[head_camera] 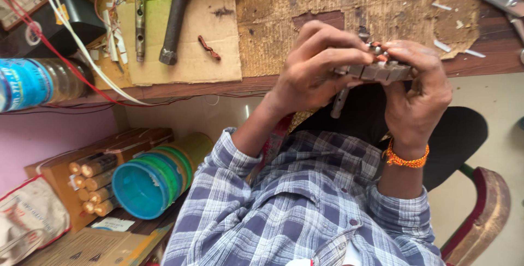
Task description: The person is repairing an electric motor stator. They use a screwdriver to adjust copper windings, cut small white plastic tubes with scissors, and insert them into the stator slots. They also use pliers to manipulate the wires.
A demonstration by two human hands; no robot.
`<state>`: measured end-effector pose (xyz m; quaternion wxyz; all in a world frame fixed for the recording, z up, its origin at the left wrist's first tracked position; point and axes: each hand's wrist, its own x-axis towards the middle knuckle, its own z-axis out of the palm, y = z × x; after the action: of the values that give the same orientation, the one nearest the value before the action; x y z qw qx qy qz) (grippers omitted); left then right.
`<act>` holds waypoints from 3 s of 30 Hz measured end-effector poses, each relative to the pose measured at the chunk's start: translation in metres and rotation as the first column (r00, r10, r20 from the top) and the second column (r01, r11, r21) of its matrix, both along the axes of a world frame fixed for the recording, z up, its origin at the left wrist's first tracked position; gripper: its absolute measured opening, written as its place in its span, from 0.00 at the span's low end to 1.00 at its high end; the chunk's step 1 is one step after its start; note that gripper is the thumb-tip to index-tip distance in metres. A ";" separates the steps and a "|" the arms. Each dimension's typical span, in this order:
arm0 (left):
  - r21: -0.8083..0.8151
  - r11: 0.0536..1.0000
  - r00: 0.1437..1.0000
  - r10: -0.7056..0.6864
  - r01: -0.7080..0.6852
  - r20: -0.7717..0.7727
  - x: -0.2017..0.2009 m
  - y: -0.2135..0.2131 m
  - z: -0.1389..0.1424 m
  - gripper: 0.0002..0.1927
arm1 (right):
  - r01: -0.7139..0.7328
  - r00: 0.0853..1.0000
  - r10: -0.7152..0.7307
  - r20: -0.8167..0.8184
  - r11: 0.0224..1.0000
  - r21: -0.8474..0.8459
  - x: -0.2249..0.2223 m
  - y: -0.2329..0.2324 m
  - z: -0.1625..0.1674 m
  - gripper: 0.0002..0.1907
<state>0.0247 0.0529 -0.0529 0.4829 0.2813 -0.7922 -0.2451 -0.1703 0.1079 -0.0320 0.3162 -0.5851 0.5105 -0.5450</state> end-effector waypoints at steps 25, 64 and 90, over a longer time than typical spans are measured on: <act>0.133 0.990 0.999 -0.039 0.042 -0.030 0.008 -0.030 -0.023 0.25 | 0.041 0.999 -0.041 0.004 0.989 -0.139 -0.003 -0.023 0.002 0.22; -0.050 0.985 0.986 0.168 -0.168 -0.001 -0.015 -0.028 -0.011 0.30 | -0.104 0.858 -0.194 -0.475 0.841 -0.531 -0.020 -0.052 -0.067 0.14; 0.079 0.987 0.965 0.152 -0.138 -0.216 -0.004 -0.006 0.003 0.19 | -0.158 0.918 0.069 -0.390 0.967 -0.200 -0.011 -0.042 -0.004 0.22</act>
<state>0.0203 0.0473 -0.0496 0.5755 0.3247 -0.7027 -0.2640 -0.1814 0.0655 -0.0358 0.1736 -0.7405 0.4614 -0.4569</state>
